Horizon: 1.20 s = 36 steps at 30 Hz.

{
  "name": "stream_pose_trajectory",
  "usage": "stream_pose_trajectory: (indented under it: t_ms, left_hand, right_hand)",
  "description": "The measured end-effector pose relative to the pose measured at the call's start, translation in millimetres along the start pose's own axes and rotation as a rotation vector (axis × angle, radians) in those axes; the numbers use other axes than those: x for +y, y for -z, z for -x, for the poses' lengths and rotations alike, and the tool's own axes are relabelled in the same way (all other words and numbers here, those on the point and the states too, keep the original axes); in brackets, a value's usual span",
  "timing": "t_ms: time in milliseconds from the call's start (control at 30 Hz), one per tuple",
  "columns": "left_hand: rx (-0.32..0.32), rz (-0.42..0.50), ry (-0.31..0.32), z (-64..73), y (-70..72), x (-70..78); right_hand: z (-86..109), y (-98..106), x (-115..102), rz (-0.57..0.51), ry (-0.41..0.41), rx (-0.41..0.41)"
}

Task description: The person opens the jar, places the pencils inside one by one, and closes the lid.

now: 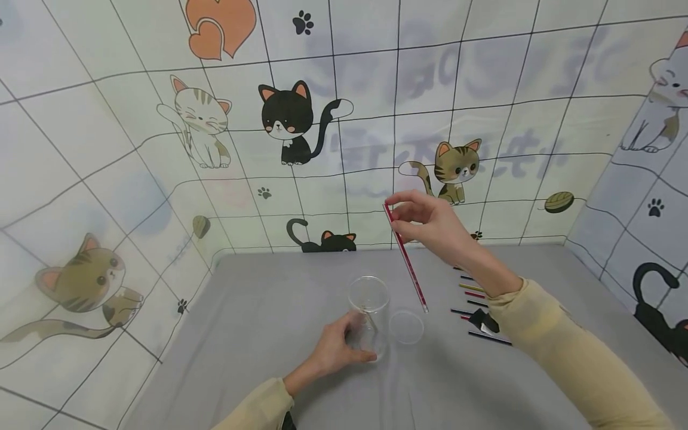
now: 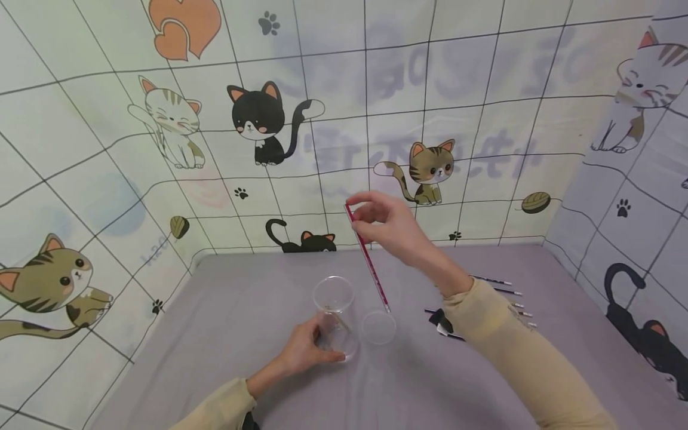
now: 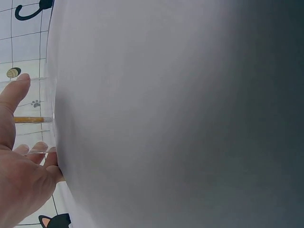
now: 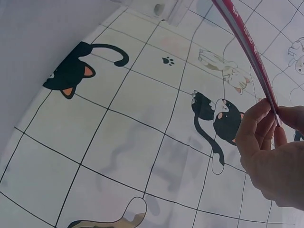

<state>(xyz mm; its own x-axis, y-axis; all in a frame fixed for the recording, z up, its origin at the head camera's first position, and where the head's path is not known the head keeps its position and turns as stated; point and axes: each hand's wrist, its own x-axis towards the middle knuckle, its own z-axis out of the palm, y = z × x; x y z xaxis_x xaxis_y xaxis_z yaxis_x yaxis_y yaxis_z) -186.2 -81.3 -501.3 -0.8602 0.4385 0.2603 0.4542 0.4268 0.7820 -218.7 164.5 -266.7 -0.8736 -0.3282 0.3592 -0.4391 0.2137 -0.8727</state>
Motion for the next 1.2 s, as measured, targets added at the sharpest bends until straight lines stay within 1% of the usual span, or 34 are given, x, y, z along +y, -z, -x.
stream_pose_trajectory:
  t_ms: [167,333,433,533,700,833,967,1200]
  left_hand:
    - [-0.002,-0.008,-0.005,-1.0,0.5,-0.3]
    - [-0.002,-0.011,0.006,-1.4,0.6,-0.4]
    - [0.004,-0.019,-0.004,-0.9,0.1,-1.0]
    - [0.004,-0.014,-0.009,-0.6,-0.5,-1.8]
    - [0.000,-0.004,-0.001,-0.2,-0.7,-2.2]
    - [0.002,-0.001,-0.006,-0.5,0.0,-1.4]
    - [0.004,0.001,-0.013,-0.8,0.3,-0.9]
    - [-0.003,0.002,-0.006,-0.5,0.5,0.1]
  right_hand:
    - [-8.4,-7.7,-9.0,-0.042,0.028,0.043]
    - [-16.3,-18.0,-15.7,-0.125,0.074,0.077]
    - [-20.3,-24.5,-18.6,-0.164,0.108,0.092]
    - [-23.5,-30.3,-21.1,-0.180,0.140,0.110]
    - [-27.3,-37.3,-21.7,-0.187,0.173,0.130]
    - [-28.5,-42.3,-19.0,-0.197,0.181,0.138]
    - [-28.6,-46.9,-13.7,-0.179,0.177,0.141]
    - [-21.7,-53.1,5.3,-0.128,0.123,0.127]
